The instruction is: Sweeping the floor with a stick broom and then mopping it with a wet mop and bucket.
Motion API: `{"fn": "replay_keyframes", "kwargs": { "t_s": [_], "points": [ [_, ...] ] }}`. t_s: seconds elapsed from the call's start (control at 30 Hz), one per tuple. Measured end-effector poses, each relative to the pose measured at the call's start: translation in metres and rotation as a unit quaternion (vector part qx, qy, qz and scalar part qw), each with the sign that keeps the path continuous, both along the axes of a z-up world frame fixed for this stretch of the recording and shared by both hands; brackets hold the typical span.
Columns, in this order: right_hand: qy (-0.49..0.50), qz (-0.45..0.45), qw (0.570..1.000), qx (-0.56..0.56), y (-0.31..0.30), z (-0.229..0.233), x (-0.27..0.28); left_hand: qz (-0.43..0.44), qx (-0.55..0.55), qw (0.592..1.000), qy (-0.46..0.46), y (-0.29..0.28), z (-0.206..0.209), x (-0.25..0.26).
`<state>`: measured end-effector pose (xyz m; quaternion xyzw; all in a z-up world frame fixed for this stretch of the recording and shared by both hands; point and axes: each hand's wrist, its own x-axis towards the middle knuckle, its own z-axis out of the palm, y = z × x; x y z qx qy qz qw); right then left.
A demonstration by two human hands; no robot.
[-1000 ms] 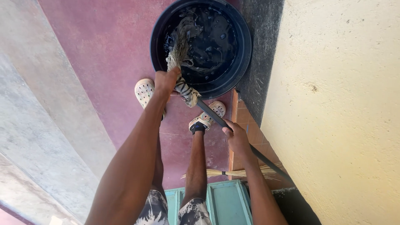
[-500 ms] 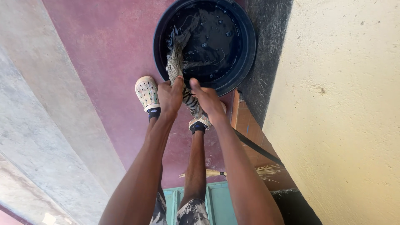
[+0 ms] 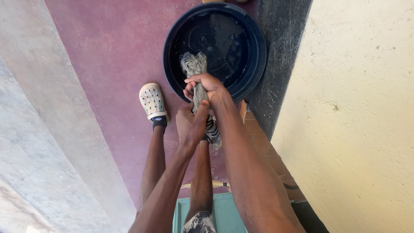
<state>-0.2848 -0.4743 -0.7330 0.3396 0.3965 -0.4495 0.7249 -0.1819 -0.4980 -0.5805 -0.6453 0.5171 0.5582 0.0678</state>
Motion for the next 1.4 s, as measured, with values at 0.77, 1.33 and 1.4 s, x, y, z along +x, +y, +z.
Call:
{"fn": "replay_keyframes", "kwargs": {
  "t_s": [0.77,1.33,1.4],
  "points": [
    [0.035,-0.239,0.968,0.071,0.010,-0.054,-0.090,0.031,0.083,0.995,0.044,0.004,0.114,-0.005],
    [0.340,0.005,0.938,0.070,0.042,0.004,-0.111,0.040,0.042,0.998,-0.004,-0.031,0.056,-0.004],
    [0.323,-0.005,0.946,0.029,0.041,0.024,-0.109,0.052,0.019,0.998,0.008,-0.033,0.039,-0.008]
  ]
}}
